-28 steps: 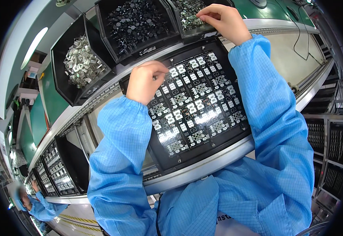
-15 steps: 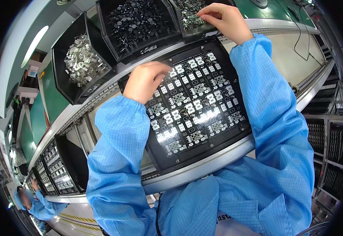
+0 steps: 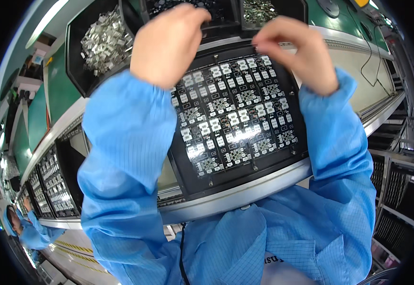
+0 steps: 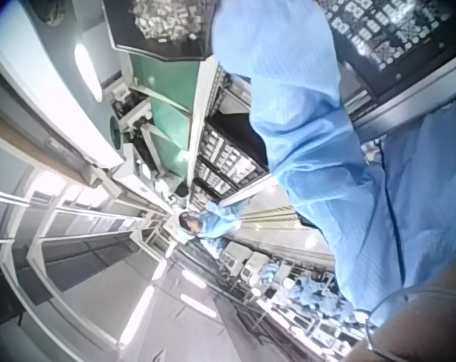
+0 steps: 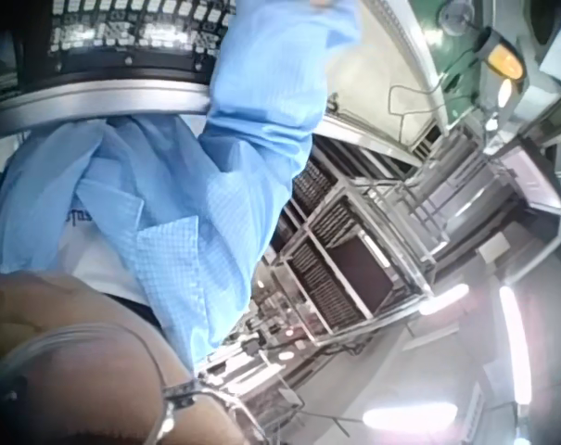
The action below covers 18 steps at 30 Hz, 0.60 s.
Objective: Manual assembly of electronic components onto a printed circuit board on a production line.
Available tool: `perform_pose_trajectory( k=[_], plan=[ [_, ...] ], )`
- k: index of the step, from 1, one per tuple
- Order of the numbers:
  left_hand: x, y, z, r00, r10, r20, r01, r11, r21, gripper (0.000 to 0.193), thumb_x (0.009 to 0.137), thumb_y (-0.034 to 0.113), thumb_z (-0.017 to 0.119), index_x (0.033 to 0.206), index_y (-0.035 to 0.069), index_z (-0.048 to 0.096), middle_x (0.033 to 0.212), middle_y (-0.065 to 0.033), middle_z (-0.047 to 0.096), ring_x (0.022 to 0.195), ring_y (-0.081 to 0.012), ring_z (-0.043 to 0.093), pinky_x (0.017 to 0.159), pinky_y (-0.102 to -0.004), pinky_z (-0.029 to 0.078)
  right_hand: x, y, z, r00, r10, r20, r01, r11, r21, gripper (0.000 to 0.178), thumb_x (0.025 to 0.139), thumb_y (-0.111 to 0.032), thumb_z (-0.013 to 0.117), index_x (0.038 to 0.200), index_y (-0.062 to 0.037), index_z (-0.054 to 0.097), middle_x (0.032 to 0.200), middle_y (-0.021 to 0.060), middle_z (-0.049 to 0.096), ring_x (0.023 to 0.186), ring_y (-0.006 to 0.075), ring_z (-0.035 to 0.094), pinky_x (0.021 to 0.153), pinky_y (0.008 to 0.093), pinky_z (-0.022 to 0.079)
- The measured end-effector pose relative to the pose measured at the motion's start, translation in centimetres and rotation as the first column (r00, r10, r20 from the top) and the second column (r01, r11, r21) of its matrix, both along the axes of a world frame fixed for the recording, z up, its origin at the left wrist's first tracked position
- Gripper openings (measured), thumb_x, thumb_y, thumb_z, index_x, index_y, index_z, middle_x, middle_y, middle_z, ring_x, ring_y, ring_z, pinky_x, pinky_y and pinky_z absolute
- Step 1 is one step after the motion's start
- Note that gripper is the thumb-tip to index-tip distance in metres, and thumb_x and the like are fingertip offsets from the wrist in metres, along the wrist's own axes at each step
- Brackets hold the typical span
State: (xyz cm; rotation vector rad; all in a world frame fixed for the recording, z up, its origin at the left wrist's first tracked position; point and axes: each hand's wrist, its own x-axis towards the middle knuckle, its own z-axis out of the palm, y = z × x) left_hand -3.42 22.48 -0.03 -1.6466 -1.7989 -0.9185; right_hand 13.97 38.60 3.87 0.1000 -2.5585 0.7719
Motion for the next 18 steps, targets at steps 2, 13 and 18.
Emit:
perform_pose_trajectory(
  k=[2,13,18],
  plan=[
    [-2.1,1.6,0.7,0.979,0.067,-0.193,-0.070,0.997,-0.012,0.010,0.079,0.007,0.058,0.086,0.004,0.065,0.082,-0.0099,0.066,0.074,-0.0269,0.064,0.068,-0.0357,0.052,0.5,-2.2,-1.8,0.974,0.134,0.180,-0.129,0.991,-0.042,0.010,0.078,0.001,0.066,0.088,0.0003,0.065,0.088,0.0089,0.064,0.081,0.0201,0.063,0.072,0.0294,0.051],
    [-3.5,4.9,0.1,0.883,0.407,-0.236,-0.462,0.657,-0.596,0.018,0.079,0.007,0.053,0.083,0.004,0.070,0.087,-0.0164,0.067,0.086,-0.0307,0.066,0.070,-0.0413,0.054,1.4,-5.8,-6.8,0.821,0.274,0.501,-0.177,0.956,-0.234,0.015,0.075,0.004,0.063,0.089,-0.0020,0.064,0.080,0.0077,0.060,0.070,0.0207,0.060,0.063,0.0304,0.050],
    [-4.8,5.0,-0.7,0.904,0.369,-0.218,-0.427,0.730,-0.533,0.018,0.079,0.007,0.053,0.083,0.003,0.069,0.086,-0.0182,0.067,0.086,-0.0325,0.066,0.072,-0.0414,0.054,1.8,-6.3,-7.5,0.882,0.229,0.411,-0.161,0.968,-0.195,0.018,0.074,0.004,0.064,0.090,-0.0028,0.061,0.077,0.0075,0.059,0.068,0.0195,0.059,0.062,0.0303,0.049]
  ],
)
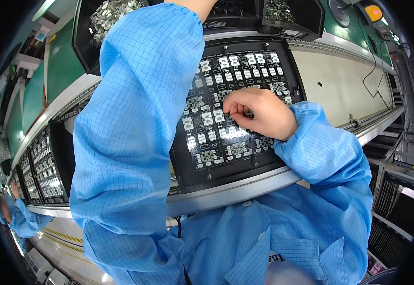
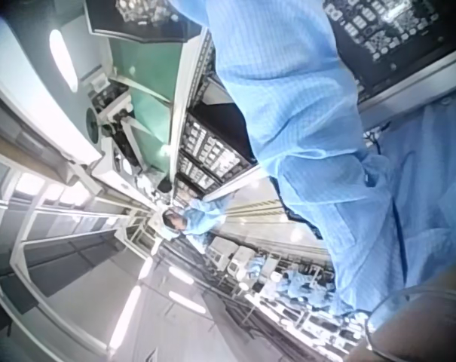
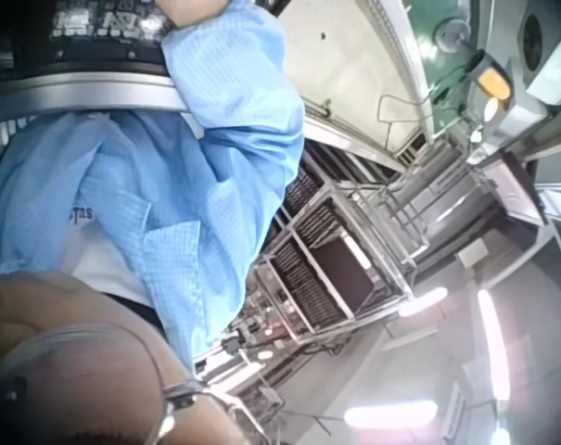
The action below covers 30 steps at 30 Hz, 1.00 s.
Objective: Manual assembly of electronic components onto a printed circuit board on a production line.
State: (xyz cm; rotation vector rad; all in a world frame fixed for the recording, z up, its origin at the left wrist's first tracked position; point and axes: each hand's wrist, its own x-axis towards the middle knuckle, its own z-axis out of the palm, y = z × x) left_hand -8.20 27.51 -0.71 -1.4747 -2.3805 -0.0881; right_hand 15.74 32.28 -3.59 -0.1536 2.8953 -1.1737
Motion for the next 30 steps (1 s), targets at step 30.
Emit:
perform_pose_trajectory(
  k=[30],
  plan=[
    [11.6,-13.2,-3.0,0.340,-0.521,0.783,0.203,0.853,0.480,0.019,0.079,-0.003,0.061,0.096,0.002,0.067,0.085,-0.0098,0.060,0.078,-0.0199,0.060,0.068,-0.0275,0.048,-9.5,15.9,3.8,0.925,-0.269,-0.268,0.359,0.850,0.385,0.014,0.076,-0.006,0.064,0.088,0.0003,0.068,0.077,0.0173,0.066,0.070,0.0249,0.066,0.066,0.0322,0.051]
  ],
)
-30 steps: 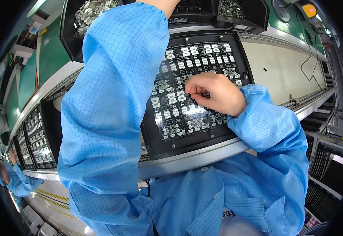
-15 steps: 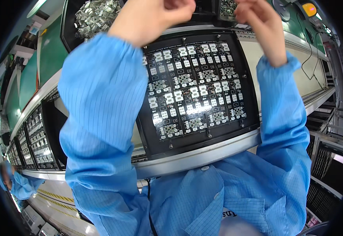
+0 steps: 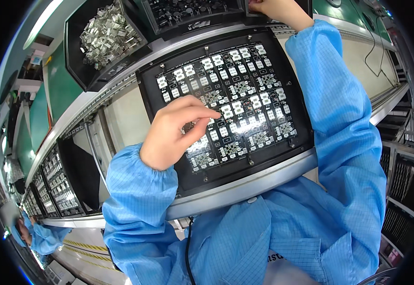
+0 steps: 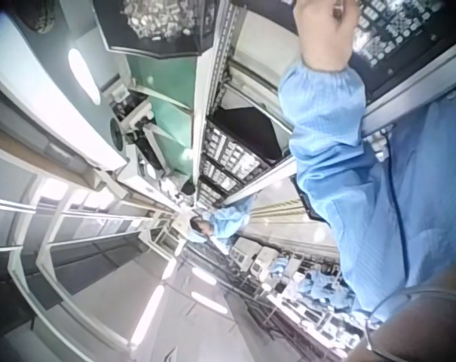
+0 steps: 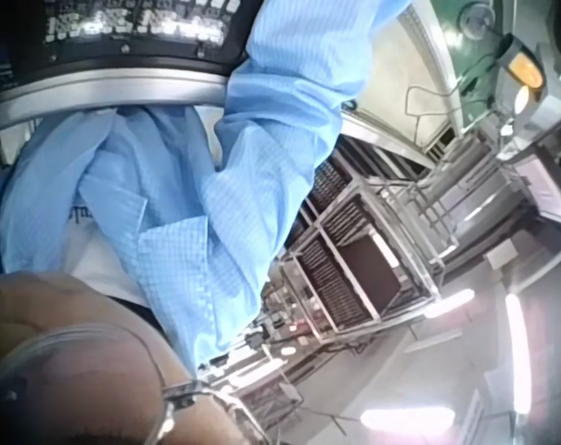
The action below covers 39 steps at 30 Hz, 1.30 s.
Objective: Manual assembly of electronic components onto a printed circuit board on a production line.
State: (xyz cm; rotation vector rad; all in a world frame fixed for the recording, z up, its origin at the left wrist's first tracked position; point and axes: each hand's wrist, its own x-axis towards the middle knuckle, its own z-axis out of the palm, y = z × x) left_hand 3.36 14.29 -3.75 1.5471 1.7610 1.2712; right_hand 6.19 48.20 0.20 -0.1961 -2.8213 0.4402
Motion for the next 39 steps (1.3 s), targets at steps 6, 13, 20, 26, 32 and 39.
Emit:
perform_pose_trajectory(
  k=[6,13,20,26,32,39],
  plan=[
    [0.3,0.5,-0.8,0.994,0.074,0.083,-0.072,0.997,-0.029,0.019,0.076,-0.002,0.067,0.094,0.002,0.065,0.086,-0.0094,0.060,0.080,-0.0214,0.061,0.071,-0.0299,0.050,1.1,-0.7,0.3,0.979,-0.108,-0.173,0.101,0.994,-0.052,0.010,0.075,-0.005,0.067,0.083,0.0010,0.069,0.073,0.0152,0.067,0.065,0.0220,0.067,0.061,0.0302,0.051],
    [0.0,0.9,-1.4,0.995,0.055,-0.081,-0.056,0.998,-0.007,0.020,0.071,0.001,0.072,0.089,0.003,0.066,0.086,-0.0095,0.063,0.078,-0.0248,0.063,0.070,-0.0316,0.051,2.0,-0.1,0.5,0.948,-0.185,-0.260,0.135,0.971,-0.198,0.009,0.076,-0.002,0.066,0.085,0.0012,0.068,0.069,0.0085,0.067,0.061,0.0123,0.062,0.056,0.0253,0.049],
    [0.2,1.3,-2.2,0.985,0.107,-0.138,-0.115,0.992,-0.046,0.018,0.070,0.001,0.072,0.087,0.004,0.067,0.086,-0.0090,0.063,0.079,-0.0253,0.062,0.068,-0.0325,0.051,2.6,-0.1,0.4,0.934,-0.201,-0.295,0.130,0.962,-0.241,0.009,0.076,-0.002,0.067,0.084,0.0011,0.068,0.068,0.0078,0.066,0.060,0.0116,0.061,0.055,0.0247,0.048],
    [0.2,1.6,-2.1,0.982,0.100,-0.158,-0.115,0.989,-0.092,0.018,0.071,0.001,0.072,0.088,0.004,0.068,0.086,-0.0085,0.062,0.078,-0.0248,0.061,0.066,-0.0325,0.051,2.8,0.1,0.8,0.933,-0.202,-0.299,0.118,0.954,-0.276,0.010,0.076,-0.003,0.066,0.085,0.0012,0.068,0.069,0.0079,0.066,0.062,0.0116,0.061,0.057,0.0248,0.049],
    [0.1,1.6,-2.2,0.988,0.081,-0.134,-0.098,0.987,-0.125,0.018,0.071,0.001,0.071,0.088,0.004,0.067,0.086,-0.0085,0.061,0.077,-0.0248,0.061,0.066,-0.0317,0.051,2.9,-0.4,1.1,0.933,-0.183,-0.311,0.112,0.966,-0.233,0.009,0.076,-0.004,0.066,0.084,0.0010,0.069,0.068,0.0070,0.065,0.061,0.0111,0.060,0.057,0.0246,0.048],
    [-0.1,1.6,-2.1,0.993,0.061,-0.102,-0.075,0.987,-0.144,0.017,0.072,0.000,0.071,0.089,0.003,0.067,0.086,-0.0085,0.061,0.076,-0.0242,0.061,0.067,-0.0312,0.051,3.1,-0.3,1.3,0.928,-0.188,-0.322,0.105,0.961,-0.256,0.010,0.077,-0.004,0.067,0.085,0.0008,0.069,0.068,0.0065,0.065,0.061,0.0102,0.059,0.057,0.0241,0.048]
  ],
)
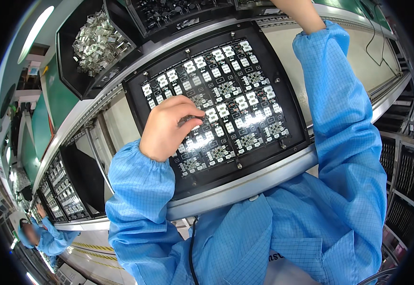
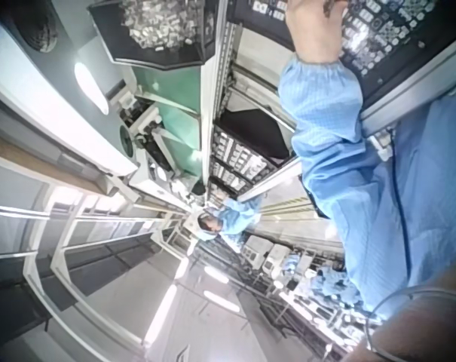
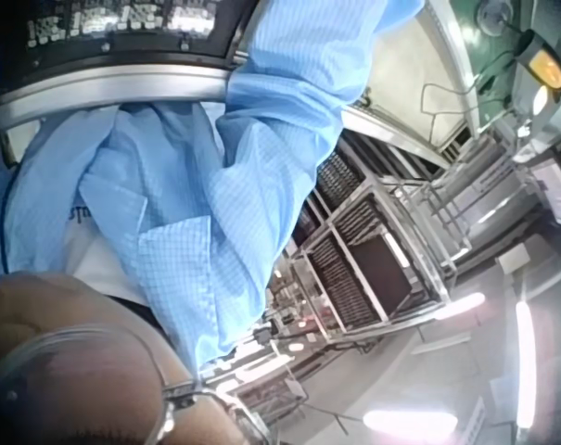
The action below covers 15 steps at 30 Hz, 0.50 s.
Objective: Manual assembly of electronic components onto a printed circuit board on a production line.
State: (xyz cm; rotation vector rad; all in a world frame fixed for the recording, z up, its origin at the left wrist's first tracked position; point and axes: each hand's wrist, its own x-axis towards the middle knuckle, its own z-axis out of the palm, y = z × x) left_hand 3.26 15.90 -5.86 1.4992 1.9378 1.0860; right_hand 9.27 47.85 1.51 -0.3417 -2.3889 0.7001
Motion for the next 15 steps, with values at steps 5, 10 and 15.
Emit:
perform_pose_trajectory(
  k=[5,10,15],
  plan=[
    [-0.2,0.0,-0.3,1.000,-0.023,0.006,0.023,1.000,0.001,0.017,0.072,0.000,0.071,0.089,0.002,0.067,0.086,-0.0084,0.061,0.076,-0.0241,0.061,0.067,-0.0308,0.051,0.2,-0.2,0.2,1.000,0.015,-0.011,-0.015,1.000,0.003,0.010,0.077,-0.004,0.067,0.085,0.0011,0.068,0.068,0.0062,0.065,0.062,0.0095,0.059,0.058,0.0235,0.048],
    [0.1,0.0,-0.2,0.999,-0.033,0.021,0.033,0.999,-0.026,0.017,0.072,-0.001,0.070,0.089,0.001,0.068,0.086,-0.0086,0.060,0.078,-0.0247,0.060,0.069,-0.0318,0.050,0.2,-0.3,0.2,0.999,0.033,-0.010,-0.034,0.999,-0.026,0.010,0.078,-0.003,0.067,0.087,0.0015,0.068,0.070,0.0054,0.066,0.063,0.0088,0.060,0.058,0.0226,0.047],
    [0.3,0.0,0.9,0.955,-0.159,-0.251,0.174,0.984,0.037,0.026,0.069,-0.007,0.062,0.093,0.001,0.067,0.084,-0.0092,0.057,0.080,-0.0265,0.056,0.072,-0.0342,0.049,0.9,2.5,1.0,0.984,0.135,-0.112,-0.147,0.983,-0.107,0.012,0.081,-0.002,0.065,0.091,0.0033,0.067,0.077,0.0056,0.067,0.069,0.0096,0.061,0.064,0.0222,0.049]
  ],
)
